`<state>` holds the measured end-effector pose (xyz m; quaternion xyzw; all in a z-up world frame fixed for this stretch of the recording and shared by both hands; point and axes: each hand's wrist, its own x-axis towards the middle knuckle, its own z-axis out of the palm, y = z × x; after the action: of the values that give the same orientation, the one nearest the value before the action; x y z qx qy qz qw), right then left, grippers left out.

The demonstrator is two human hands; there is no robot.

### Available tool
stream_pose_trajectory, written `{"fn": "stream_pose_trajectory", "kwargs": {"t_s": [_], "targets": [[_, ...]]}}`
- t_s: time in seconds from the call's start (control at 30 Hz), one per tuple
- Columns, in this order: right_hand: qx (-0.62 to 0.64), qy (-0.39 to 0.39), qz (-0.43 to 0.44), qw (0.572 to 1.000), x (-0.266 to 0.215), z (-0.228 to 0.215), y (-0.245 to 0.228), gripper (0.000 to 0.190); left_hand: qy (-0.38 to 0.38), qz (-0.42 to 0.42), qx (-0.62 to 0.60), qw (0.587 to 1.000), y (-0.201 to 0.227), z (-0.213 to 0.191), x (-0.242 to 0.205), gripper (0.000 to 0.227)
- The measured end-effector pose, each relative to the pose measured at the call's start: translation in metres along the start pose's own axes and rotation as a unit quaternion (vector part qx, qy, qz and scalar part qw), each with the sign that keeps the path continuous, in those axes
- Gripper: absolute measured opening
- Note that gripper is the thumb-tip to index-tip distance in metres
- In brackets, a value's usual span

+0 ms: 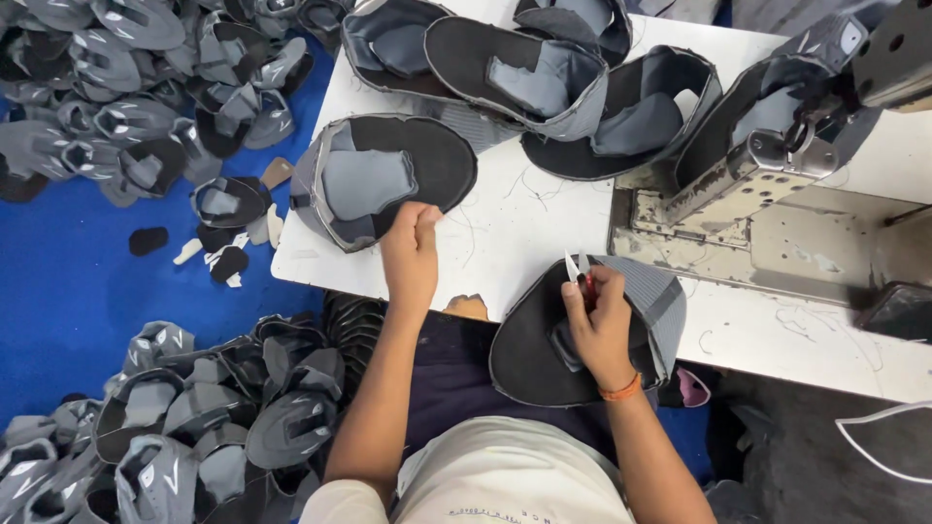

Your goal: The person uses a pair of scissors to trim excess fabric and threads from the edges of grey slipper uppers. They handle the slippers one at a time, turning them over to access different sides, and place the finished items on a white table next to a sewing machine.

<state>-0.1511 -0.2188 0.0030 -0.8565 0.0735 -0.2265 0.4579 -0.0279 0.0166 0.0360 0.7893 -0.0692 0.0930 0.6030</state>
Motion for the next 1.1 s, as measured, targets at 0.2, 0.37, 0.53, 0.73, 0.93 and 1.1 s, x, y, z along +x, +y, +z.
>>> {"fn": "stream_pose_trajectory", "kwargs": {"t_s": [0.2, 0.37, 0.53, 0.73, 0.93, 1.1], "targets": [[0.026, -0.003, -0.019, 0.999, -0.006, 0.001, 0.016, 0.033, -0.072, 0.230, 0.193, 0.951, 0.049, 0.029, -0.028, 0.038], [0.091, -0.003, 0.049, 0.995, 0.005, -0.002, -0.007, 0.034, -0.241, 0.164, 0.162, 0.943, 0.019, 0.052, -0.059, 0.031], [0.187, -0.035, 0.137, 0.972, 0.007, -0.045, -0.068, 0.043, -0.221, 0.045, 0.047, 0.973, 0.024, 0.044, -0.048, 0.021], [0.086, 0.046, -0.011, 0.995, 0.034, -0.051, -0.049, 0.040, -0.109, 0.031, 0.104, 0.988, 0.030, 0.023, -0.029, 0.020], [-0.022, 0.073, 0.069, 0.995, 0.056, -0.013, 0.014, 0.044, -0.201, -0.012, 0.170, 0.965, 0.001, 0.017, -0.046, 0.021], [0.074, 0.091, 0.104, 0.988, 0.047, -0.012, 0.032, 0.021, -0.071, 0.022, 0.236, 0.969, -0.019, 0.001, -0.039, 0.012]]}}
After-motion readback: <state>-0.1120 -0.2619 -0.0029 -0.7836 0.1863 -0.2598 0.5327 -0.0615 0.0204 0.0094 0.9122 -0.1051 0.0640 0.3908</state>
